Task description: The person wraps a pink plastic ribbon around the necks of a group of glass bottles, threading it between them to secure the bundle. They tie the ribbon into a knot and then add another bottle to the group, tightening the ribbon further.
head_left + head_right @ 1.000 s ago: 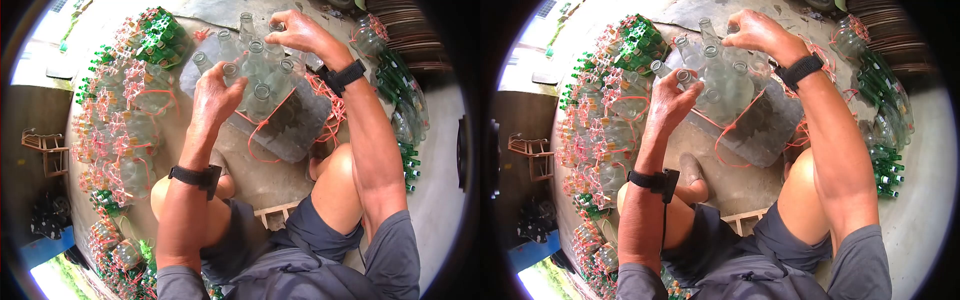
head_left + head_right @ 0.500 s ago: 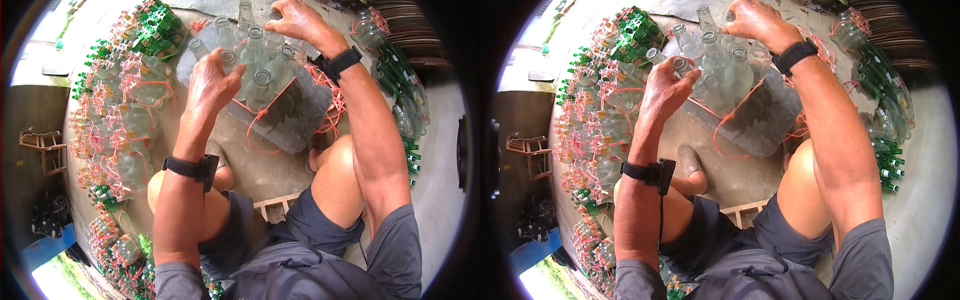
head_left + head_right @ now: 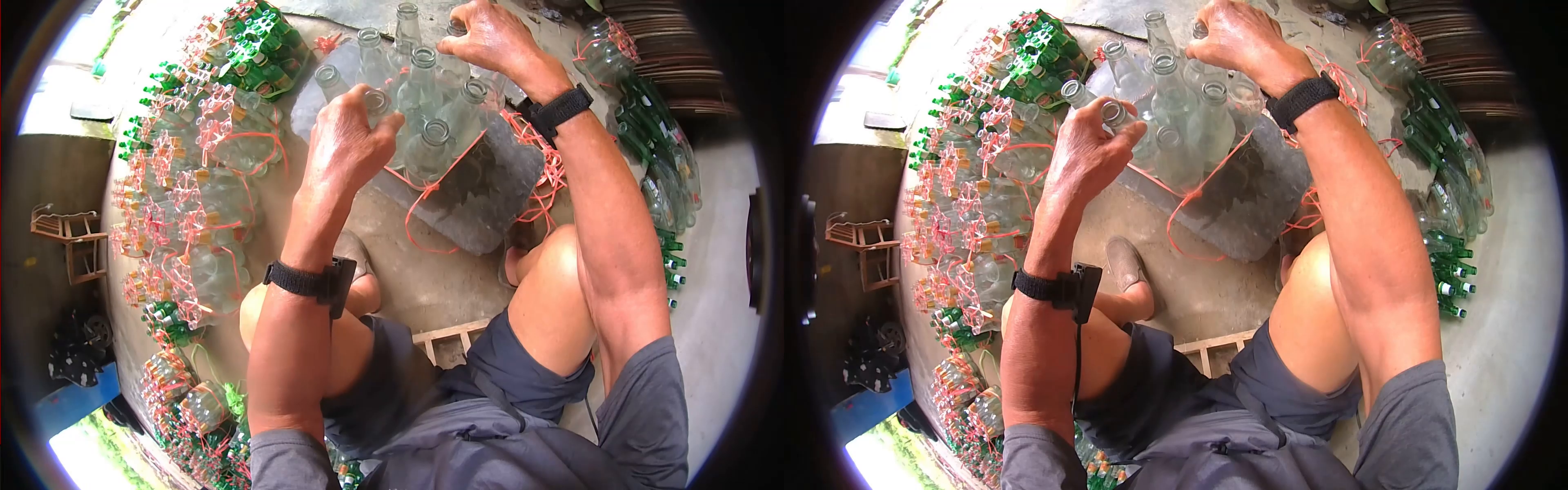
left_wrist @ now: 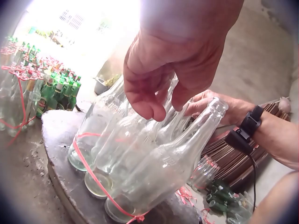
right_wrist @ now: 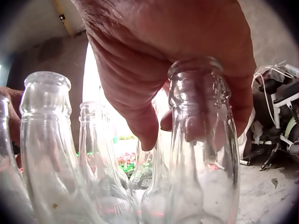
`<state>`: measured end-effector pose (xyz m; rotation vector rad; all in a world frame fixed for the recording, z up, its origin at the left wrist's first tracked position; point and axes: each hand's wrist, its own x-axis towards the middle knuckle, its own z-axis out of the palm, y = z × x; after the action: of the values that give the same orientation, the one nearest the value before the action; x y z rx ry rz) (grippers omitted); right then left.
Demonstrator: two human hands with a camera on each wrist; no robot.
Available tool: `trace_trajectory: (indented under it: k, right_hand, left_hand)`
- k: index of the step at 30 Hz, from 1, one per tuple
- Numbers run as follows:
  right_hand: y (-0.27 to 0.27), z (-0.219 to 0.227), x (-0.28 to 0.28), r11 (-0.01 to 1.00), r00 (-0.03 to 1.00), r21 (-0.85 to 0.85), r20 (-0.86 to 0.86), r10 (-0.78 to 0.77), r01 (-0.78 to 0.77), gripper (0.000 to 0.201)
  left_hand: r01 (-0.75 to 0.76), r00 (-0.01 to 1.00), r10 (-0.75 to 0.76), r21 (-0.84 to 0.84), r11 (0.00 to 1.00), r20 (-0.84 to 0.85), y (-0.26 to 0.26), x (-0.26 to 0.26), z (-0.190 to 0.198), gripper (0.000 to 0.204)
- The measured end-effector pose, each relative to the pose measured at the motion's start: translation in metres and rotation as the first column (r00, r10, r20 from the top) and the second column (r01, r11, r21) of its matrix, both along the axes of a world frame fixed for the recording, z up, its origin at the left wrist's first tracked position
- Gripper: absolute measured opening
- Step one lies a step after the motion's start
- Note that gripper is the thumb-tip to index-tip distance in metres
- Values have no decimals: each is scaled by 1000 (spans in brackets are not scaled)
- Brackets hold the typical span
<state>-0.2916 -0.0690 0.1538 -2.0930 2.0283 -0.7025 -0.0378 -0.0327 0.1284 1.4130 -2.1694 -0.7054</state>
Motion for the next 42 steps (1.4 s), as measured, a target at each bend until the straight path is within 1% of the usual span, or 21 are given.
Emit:
trace_trajectory:
  k: [2,5,7,11,14,16,19,22,25,26,28,35,37,42]
  right_hand:
    - [0,0,-1,1000,1000,4,26,10,-10,27]
    - [-3,-6,-2,999,1000,-41,-11,0,0,31]
    - [-8,-10,-3,998,977,-37,-204,-57,51,45]
    - [-9,-12,-5,998,980,-22,-186,-69,66,47]
    - [-9,-11,-6,997,984,-14,-163,-76,75,47]
    - [-10,-12,-6,996,980,-9,-176,-88,88,47]
    - [-10,-11,-7,993,982,33,-151,-110,116,48]
    - [-9,-11,-7,994,981,10,-160,-110,113,48]
    - [-9,-10,-7,993,977,34,-181,-109,117,48]
    - [-10,-10,-7,993,977,32,-181,-109,116,48]
    - [-11,-12,-7,993,979,-16,-168,-114,113,40]
    - [-9,-13,-6,992,973,-33,-192,-127,123,39]
    - [-11,-12,-7,992,968,16,-222,-120,126,45]
    - [-11,-14,-6,987,964,15,-217,-151,158,47]
  left_hand:
    - [9,1000,-9,-4,1000,-13,1,0,1,31]
    - [5,1000,-5,8,1000,-16,3,2,4,30]
    - [7,1000,-5,50,999,-27,5,3,6,31]
    - [4,999,-3,57,998,-32,7,4,8,31]
    - [3,1000,-4,32,999,9,8,5,12,31]
    - [-7,995,9,-19,1000,104,9,7,14,32]
    - [-14,999,13,13,1000,53,9,9,9,33]
    - [-18,998,15,36,999,60,10,12,10,34]
    - [-6,999,5,26,1000,35,11,14,8,35]
    - [-7,999,6,25,1000,34,10,14,8,35]
    - [-25,998,22,51,998,56,11,14,10,36]
    - [-16,999,13,45,999,53,12,17,9,36]
    - [-11,998,9,43,999,61,12,17,8,36]
    - [-13,998,10,59,998,62,14,18,11,36]
